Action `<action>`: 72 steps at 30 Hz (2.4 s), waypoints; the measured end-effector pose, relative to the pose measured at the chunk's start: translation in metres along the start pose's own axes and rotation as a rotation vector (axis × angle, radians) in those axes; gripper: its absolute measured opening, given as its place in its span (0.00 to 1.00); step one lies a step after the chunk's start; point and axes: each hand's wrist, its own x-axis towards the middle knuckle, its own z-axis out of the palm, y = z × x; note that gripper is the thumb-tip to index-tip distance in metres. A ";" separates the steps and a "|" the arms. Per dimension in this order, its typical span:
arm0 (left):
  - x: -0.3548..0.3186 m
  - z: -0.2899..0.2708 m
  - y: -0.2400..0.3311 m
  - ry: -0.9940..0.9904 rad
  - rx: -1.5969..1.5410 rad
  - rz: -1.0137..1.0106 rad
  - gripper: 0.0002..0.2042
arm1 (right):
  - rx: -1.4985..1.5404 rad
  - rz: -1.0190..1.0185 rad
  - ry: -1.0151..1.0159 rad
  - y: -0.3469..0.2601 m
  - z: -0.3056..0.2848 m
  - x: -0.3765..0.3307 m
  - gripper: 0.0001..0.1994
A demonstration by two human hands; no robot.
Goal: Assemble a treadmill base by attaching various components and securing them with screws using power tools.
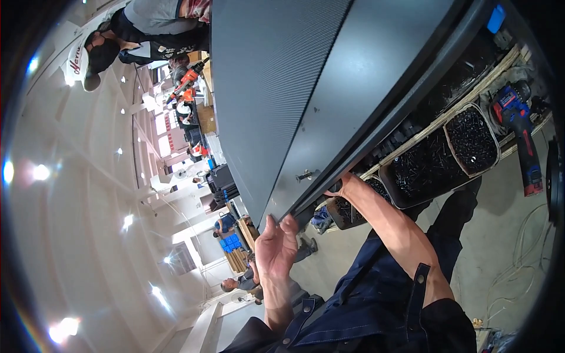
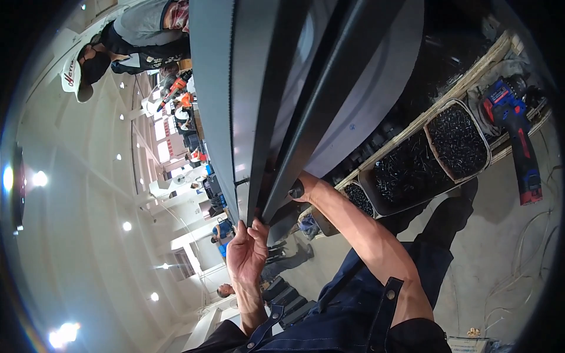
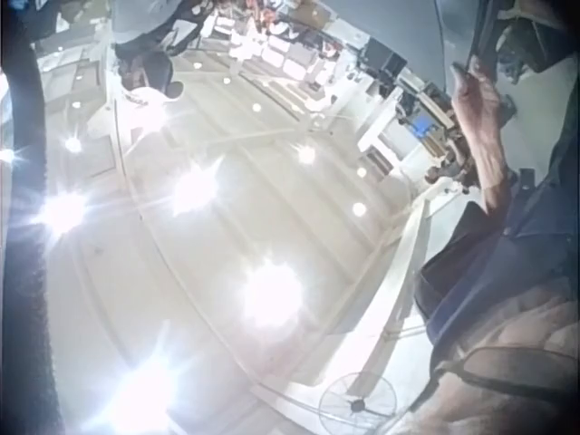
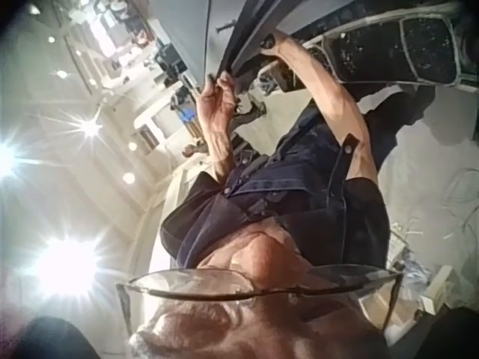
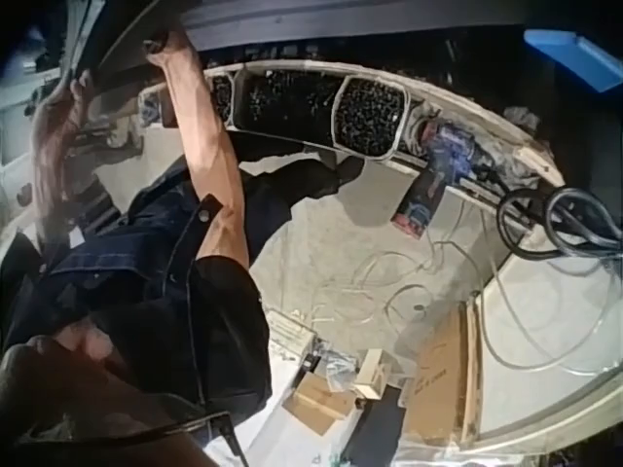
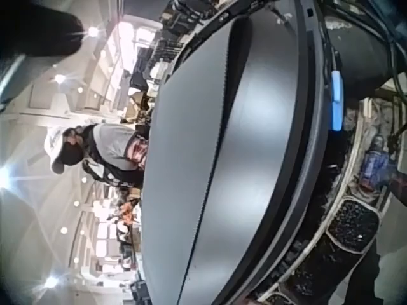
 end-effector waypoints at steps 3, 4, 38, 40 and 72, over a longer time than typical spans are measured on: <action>-0.006 -0.006 0.003 -0.010 0.216 0.062 0.16 | -0.314 -0.017 0.024 0.004 0.019 -0.010 0.04; -0.008 -0.011 0.006 -0.034 0.368 0.090 0.17 | -0.798 -0.173 0.220 0.010 0.055 -0.014 0.01; 0.032 -0.033 -0.058 -0.225 0.227 0.178 0.27 | -1.776 -0.548 1.442 -0.036 0.348 -0.206 0.16; 0.029 -0.028 -0.057 -0.193 0.226 0.200 0.26 | -1.699 -0.918 1.472 -0.086 0.381 -0.258 0.17; 0.045 0.015 -0.091 0.180 0.240 0.265 0.31 | -2.361 -0.758 1.545 -0.567 0.554 -0.433 0.12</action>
